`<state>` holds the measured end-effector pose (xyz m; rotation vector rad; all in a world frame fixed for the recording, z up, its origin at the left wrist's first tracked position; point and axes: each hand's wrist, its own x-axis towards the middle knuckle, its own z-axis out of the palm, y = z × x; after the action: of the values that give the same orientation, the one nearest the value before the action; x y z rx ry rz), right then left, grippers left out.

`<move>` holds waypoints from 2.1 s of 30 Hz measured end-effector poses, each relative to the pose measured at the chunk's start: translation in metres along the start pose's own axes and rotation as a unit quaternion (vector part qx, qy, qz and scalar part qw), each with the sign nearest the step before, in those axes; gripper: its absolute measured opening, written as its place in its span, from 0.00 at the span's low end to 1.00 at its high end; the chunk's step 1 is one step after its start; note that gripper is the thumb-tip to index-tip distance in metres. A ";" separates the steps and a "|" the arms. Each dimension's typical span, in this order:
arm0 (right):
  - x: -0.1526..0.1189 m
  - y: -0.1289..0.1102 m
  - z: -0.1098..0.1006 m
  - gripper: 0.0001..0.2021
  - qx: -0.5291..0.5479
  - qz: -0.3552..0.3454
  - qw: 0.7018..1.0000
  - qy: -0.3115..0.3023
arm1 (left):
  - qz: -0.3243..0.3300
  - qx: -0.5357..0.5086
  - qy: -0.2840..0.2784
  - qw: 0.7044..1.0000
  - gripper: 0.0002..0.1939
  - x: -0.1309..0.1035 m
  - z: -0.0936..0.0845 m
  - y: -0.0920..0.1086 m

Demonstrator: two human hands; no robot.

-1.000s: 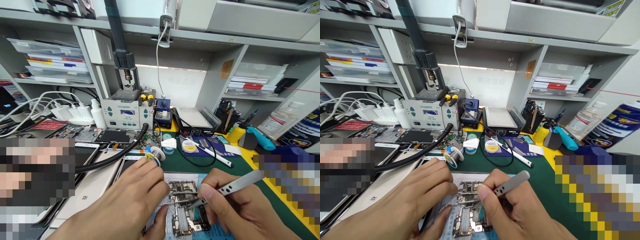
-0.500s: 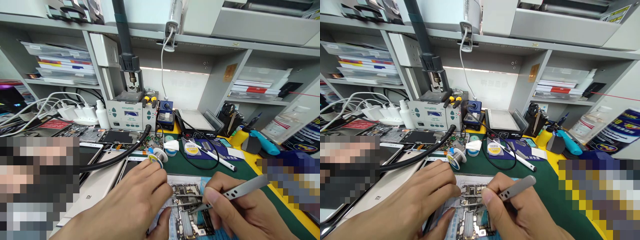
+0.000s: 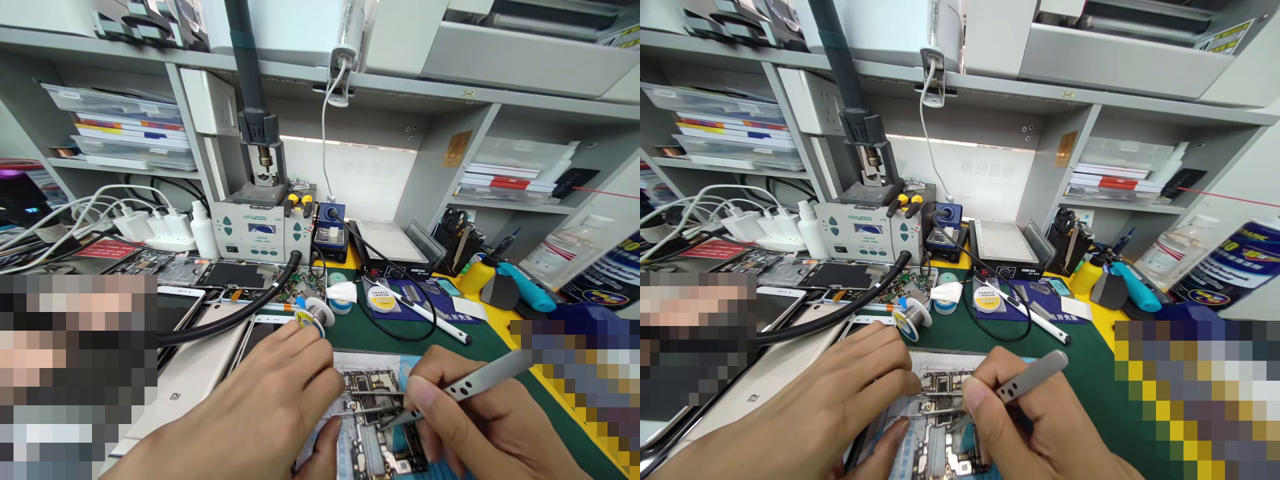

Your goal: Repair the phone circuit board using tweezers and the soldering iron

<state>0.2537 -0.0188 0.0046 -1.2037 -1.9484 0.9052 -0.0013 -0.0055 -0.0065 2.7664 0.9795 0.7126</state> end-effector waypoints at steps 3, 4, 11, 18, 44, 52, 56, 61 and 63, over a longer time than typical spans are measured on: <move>-0.001 -0.001 -0.001 0.23 0.004 -0.009 1.000 -0.004 | -0.008 0.005 0.000 1.000 0.05 0.000 -0.002 0.004; -0.001 -0.001 -0.001 0.23 0.006 -0.011 1.000 -0.005 | -0.009 0.004 -0.003 1.000 0.05 -0.001 -0.002 0.004; 0.000 -0.002 -0.002 0.23 -0.005 -0.017 1.000 -0.007 | -0.012 -0.007 -0.010 1.000 0.05 0.001 0.002 -0.002; 0.002 -0.001 -0.002 0.22 -0.003 -0.026 1.000 -0.003 | -0.031 0.001 0.003 1.000 0.05 -0.003 0.000 0.004; -0.006 -0.003 -0.008 0.22 -0.022 -0.024 0.997 0.074 | -0.017 -0.054 -0.003 0.998 0.22 0.002 -0.004 0.001; -0.004 -0.008 -0.007 0.21 -0.063 -0.030 0.997 0.033 | -0.028 -0.062 -0.033 0.997 0.24 0.005 -0.004 0.004; 0.000 -0.008 -0.009 0.20 -0.108 -0.038 0.993 0.015 | -0.029 -0.067 -0.037 0.997 0.23 0.004 -0.004 0.006; 0.000 -0.006 -0.009 0.20 -0.111 -0.041 0.993 0.016 | -0.025 -0.068 -0.038 0.997 0.22 0.005 -0.005 0.007; -0.001 -0.006 -0.009 0.20 -0.100 -0.039 0.994 0.021 | -0.025 -0.069 -0.041 0.996 0.21 0.005 -0.005 0.006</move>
<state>0.2588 -0.0193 0.0142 -1.2387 -2.0747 0.6503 0.0030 -0.0073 0.0012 2.6193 0.9430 0.6292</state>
